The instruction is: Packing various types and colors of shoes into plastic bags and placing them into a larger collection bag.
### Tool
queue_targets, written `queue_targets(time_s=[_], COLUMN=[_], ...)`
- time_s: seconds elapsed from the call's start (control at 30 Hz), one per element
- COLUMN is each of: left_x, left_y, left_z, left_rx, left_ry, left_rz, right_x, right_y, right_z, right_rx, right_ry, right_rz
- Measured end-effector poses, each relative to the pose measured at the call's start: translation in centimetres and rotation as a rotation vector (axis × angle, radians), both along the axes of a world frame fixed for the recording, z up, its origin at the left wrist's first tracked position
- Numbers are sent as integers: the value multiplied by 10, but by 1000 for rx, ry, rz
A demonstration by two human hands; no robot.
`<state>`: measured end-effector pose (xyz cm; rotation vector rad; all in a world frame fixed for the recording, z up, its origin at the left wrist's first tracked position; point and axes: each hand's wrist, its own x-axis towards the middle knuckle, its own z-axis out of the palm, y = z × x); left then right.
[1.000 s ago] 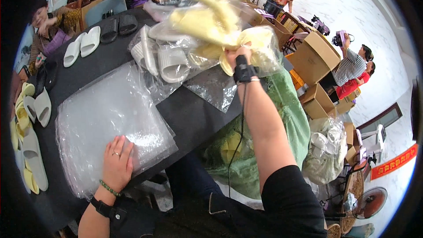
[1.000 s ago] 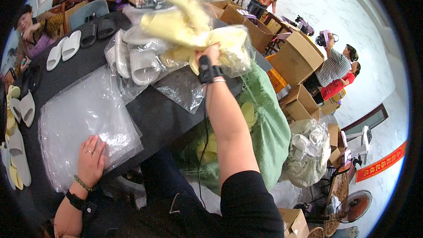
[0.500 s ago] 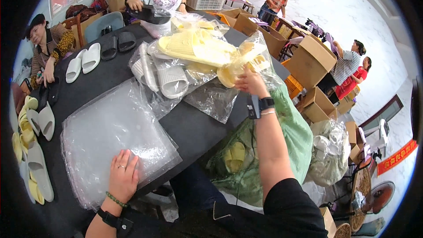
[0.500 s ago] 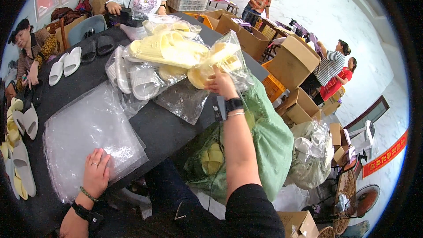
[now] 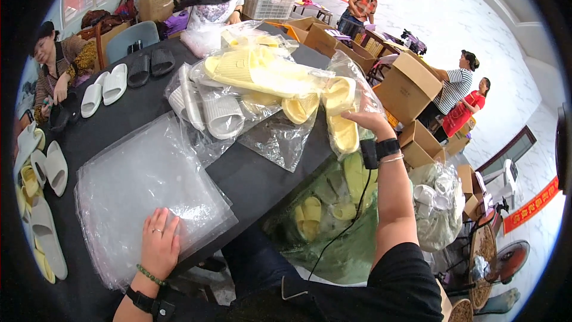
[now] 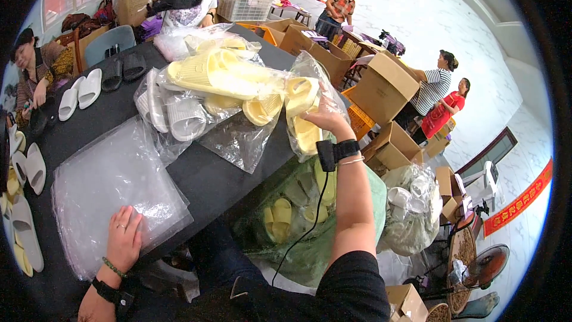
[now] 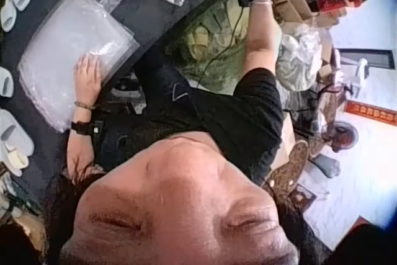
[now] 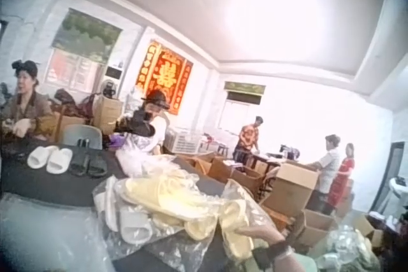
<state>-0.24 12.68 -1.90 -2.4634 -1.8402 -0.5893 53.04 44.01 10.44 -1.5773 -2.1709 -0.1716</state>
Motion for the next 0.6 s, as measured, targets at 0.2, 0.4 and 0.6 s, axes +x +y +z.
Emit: queue_targets(time_s=[0.2,0.4,0.6], left_x=[1,-3,-3], left_y=[-2,-3,-3], left_z=[3,-1,0], left_rx=[-14,-22,-14], left_ry=[15,-1,-9], left_rz=[6,6,-7], right_x=[-30,-16,-17], right_y=[-14,-27,-57], right_z=[20,17,40], right_rx=[-682,-840,-713], right_ry=[855,813,936], right_rz=[61,202,-50])
